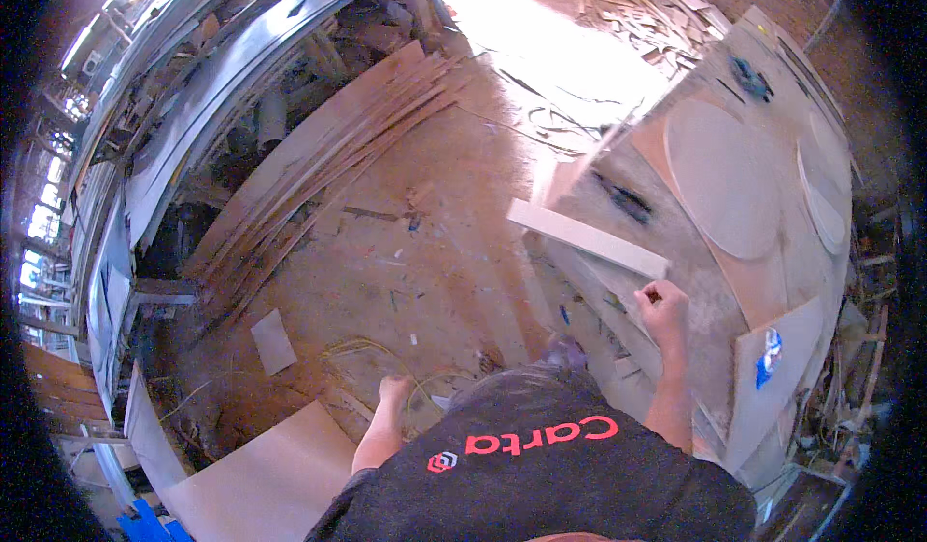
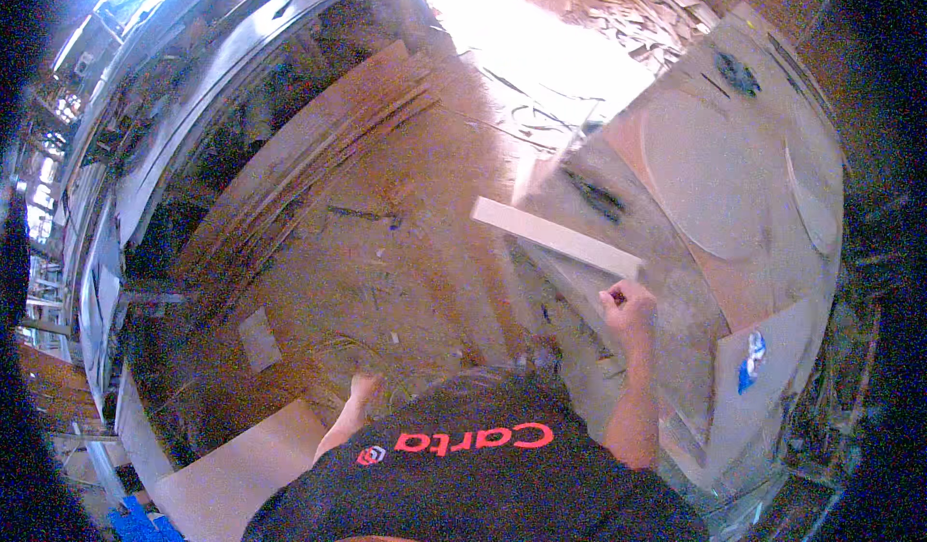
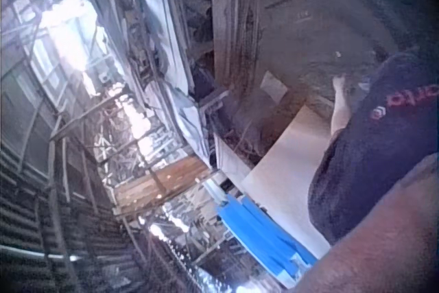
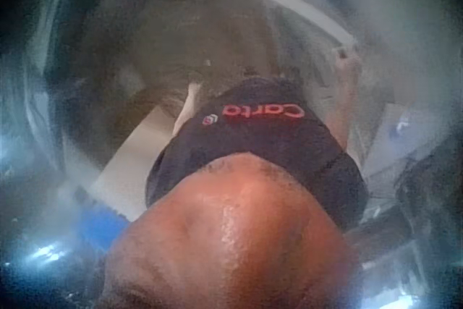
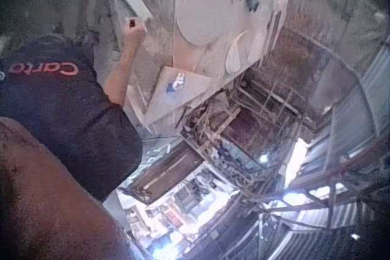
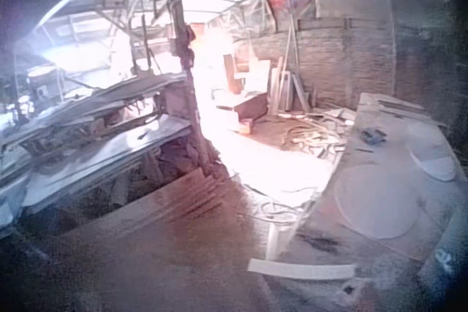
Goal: The person uses a jigsaw to cut circular shapes from a large sheet of plywood. After cutting, they remove the cutouts and place them on the workbench, then gather additional wood pieces from the floor and arrange them on the table.
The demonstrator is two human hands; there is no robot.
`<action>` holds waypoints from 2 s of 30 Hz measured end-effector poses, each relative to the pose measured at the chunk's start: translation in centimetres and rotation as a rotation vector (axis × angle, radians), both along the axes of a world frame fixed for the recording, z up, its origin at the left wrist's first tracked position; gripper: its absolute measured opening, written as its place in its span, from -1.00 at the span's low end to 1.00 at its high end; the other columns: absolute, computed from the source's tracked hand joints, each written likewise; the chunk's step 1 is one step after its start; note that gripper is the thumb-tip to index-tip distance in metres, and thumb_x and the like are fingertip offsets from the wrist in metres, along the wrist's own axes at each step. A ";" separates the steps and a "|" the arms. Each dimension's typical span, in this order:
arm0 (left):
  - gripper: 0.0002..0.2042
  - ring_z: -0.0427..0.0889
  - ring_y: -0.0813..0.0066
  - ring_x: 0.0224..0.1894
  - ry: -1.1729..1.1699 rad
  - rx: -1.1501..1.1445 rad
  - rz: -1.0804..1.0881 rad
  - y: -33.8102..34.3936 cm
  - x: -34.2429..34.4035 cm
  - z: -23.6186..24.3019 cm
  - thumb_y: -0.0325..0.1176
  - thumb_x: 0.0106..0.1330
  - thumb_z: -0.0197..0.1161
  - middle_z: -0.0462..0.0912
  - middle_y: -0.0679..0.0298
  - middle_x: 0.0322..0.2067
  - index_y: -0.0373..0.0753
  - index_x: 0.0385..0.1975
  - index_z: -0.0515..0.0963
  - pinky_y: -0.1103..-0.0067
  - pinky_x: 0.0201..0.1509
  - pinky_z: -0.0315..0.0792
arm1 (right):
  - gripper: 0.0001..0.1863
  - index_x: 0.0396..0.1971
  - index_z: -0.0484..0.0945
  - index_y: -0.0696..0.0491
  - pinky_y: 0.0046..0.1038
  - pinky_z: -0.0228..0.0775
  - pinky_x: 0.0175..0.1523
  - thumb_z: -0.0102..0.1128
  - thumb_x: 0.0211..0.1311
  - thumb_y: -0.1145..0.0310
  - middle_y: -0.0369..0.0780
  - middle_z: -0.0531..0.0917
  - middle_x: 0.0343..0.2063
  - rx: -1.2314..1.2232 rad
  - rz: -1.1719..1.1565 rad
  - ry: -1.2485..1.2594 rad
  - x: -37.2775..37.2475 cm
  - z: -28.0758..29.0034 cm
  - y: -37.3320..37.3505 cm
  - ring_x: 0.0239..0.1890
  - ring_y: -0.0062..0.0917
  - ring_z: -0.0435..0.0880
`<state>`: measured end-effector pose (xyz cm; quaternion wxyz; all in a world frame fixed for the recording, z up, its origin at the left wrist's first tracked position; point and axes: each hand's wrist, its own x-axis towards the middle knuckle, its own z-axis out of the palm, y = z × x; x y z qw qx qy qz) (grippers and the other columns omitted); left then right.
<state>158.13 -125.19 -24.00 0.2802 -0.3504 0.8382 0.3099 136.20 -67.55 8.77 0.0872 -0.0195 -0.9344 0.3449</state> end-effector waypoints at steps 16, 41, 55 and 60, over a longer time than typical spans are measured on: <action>-0.87 0.66 0.02 -0.37 0.163 -0.251 -0.605 -11.2 -5.1 1.2 -0.25 0.05 0.27 0.65 0.17 -0.48 -0.10 -0.44 0.62 0.16 -0.38 0.51 | -0.80 -0.33 0.65 -0.04 -0.19 0.50 -0.21 0.16 0.00 0.38 -0.15 0.66 -0.43 0.118 0.719 -0.033 -36.0 0.7 -30.4 -0.31 -0.20 0.66; -0.85 0.54 0.47 -0.60 0.275 0.486 0.320 -33.4 -87.8 9.1 -0.31 0.32 0.20 0.57 0.25 -0.57 -0.23 -0.44 0.51 0.51 -0.63 0.37 | -0.73 -0.19 0.66 -0.02 -0.19 0.50 0.02 0.14 0.13 0.26 -0.11 0.69 -0.22 0.145 0.106 -0.646 -57.5 -5.8 -31.7 -0.10 -0.19 0.66; -0.63 0.62 0.54 -0.36 -0.024 0.417 -0.706 -10.9 -112.6 -2.6 -0.13 0.26 0.34 0.71 0.31 -0.40 -0.37 -0.19 0.67 0.59 -0.22 0.46 | -0.74 -0.18 0.67 -0.04 -0.20 0.50 -0.04 0.16 0.19 0.22 -0.12 0.69 -0.29 0.112 -0.482 -0.304 -76.7 0.8 -10.8 -0.19 -0.20 0.67; -0.69 0.61 0.51 -0.45 -0.078 0.290 -0.973 -6.1 -126.2 -2.6 -0.19 0.25 0.32 0.68 0.29 -0.47 -0.37 -0.27 0.66 0.55 -0.35 0.45 | -0.75 -0.21 0.65 0.01 -0.19 0.50 -0.07 0.16 0.16 0.27 -0.13 0.69 -0.27 -0.024 -0.709 -0.478 -77.0 -2.1 -9.3 -0.19 -0.19 0.67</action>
